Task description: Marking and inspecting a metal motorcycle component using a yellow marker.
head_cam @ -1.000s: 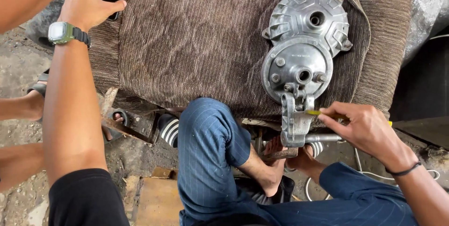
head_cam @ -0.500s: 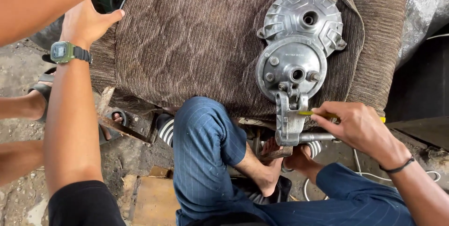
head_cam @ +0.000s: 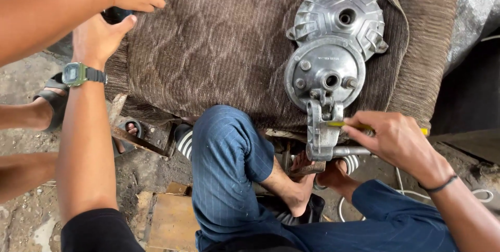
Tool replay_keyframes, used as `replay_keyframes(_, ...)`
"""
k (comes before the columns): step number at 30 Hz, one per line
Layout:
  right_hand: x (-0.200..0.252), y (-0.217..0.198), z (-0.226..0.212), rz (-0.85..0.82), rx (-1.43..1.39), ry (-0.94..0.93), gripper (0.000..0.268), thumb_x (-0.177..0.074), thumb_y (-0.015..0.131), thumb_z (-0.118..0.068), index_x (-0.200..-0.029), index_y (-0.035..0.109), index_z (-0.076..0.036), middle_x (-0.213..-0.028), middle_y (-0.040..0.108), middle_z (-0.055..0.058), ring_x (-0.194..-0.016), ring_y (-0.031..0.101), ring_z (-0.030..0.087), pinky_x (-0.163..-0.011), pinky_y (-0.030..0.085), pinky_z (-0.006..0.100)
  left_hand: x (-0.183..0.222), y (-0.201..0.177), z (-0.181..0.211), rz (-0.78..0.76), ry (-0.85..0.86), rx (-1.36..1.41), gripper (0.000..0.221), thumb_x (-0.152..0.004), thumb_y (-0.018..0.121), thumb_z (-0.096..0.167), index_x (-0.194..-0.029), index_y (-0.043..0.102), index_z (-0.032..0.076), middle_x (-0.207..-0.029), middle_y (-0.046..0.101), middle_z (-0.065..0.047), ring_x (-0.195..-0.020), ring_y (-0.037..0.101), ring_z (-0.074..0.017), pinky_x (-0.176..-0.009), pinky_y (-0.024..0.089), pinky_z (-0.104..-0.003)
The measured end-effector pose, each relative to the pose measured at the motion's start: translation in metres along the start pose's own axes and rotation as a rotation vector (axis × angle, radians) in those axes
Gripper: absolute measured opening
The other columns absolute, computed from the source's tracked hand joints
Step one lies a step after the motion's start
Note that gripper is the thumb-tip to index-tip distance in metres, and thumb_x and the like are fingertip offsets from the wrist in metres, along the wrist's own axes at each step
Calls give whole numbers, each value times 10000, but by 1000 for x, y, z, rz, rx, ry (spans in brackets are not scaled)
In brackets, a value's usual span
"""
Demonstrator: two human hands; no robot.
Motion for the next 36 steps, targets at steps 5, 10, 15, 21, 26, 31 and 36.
replay_keyframes(5, -1, -2, 0, 66, 32, -84, 261, -982, 565, -401, -1003, 721, -193, -697, 733, -34, -389, 565, 103, -329, 463, 296, 48, -23, 38, 209, -104, 110, 760, -1073, 899, 153, -1436, 350, -226, -1515, 387, -386, -1411, 357, -493, -1171, 230, -573)
replay_keyframes(10, -5, -6, 0, 20, -71, 24, 191, -954, 642, -362, -957, 750, -204, -758, 759, -42, -547, 643, 154, -489, 477, 362, 161, -33, 137, 356, -78, 457, 479, -1050, 671, 72, -1385, 332, 25, -1349, 444, -194, -1198, 506, -318, -938, 499, -456)
replay_keyframes(15, 2, 1, -4, -135, -104, 35, 181, -923, 650, -407, -974, 734, -256, -843, 788, -104, -674, 721, 130, -551, 493, 355, 234, -14, 257, 204, 1, 939, 266, -944, 584, 43, -1172, 452, 9, -1119, 541, -140, -977, 592, -211, -908, 537, -294)
replay_keyframes(21, 15, 6, -14, -53, -186, -201, 314, -1015, 512, -368, -863, 708, -175, -630, 678, -37, -429, 576, 68, -374, 527, 217, 274, 75, 328, -295, -48, 1061, 699, -821, 765, 237, -1365, 384, 20, -1340, 444, -143, -1267, 508, -251, -1079, 461, -372)
replay_keyframes(26, 15, -1, -3, 65, -131, -39, 248, -962, 651, -387, -822, 741, -203, -772, 783, -4, -769, 763, 223, -716, 598, 368, 276, 128, 351, -551, -261, 1384, 914, -833, 813, 273, -1455, 236, -67, -1262, 442, -303, -1246, 462, -415, -1056, 419, -596)
replay_keyframes(31, 15, 4, -2, 20, -127, -40, 156, -901, 680, -377, -930, 734, -233, -852, 786, -64, -784, 748, 166, -666, 580, 351, 272, 142, 359, -724, -379, 1407, 644, -873, 747, 264, -1343, 377, 25, -1220, 559, -196, -1152, 575, -291, -992, 478, -471)
replay_keyframes(36, 13, 8, -16, -28, -130, -168, 212, -915, 662, -381, -826, 655, -188, -874, 780, -85, -725, 741, 151, -556, 509, 354, 269, 148, 362, -772, -388, 1456, 530, -888, 719, 241, -1286, 405, 88, -1231, 674, -93, -1135, 658, -153, -975, 546, -317)
Point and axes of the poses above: each hand's wrist, its own x-axis away from the middle knuckle, its own y-axis out of the palm, z = x × y, the point moved 6 cm from there along -x, towards the middle knuckle
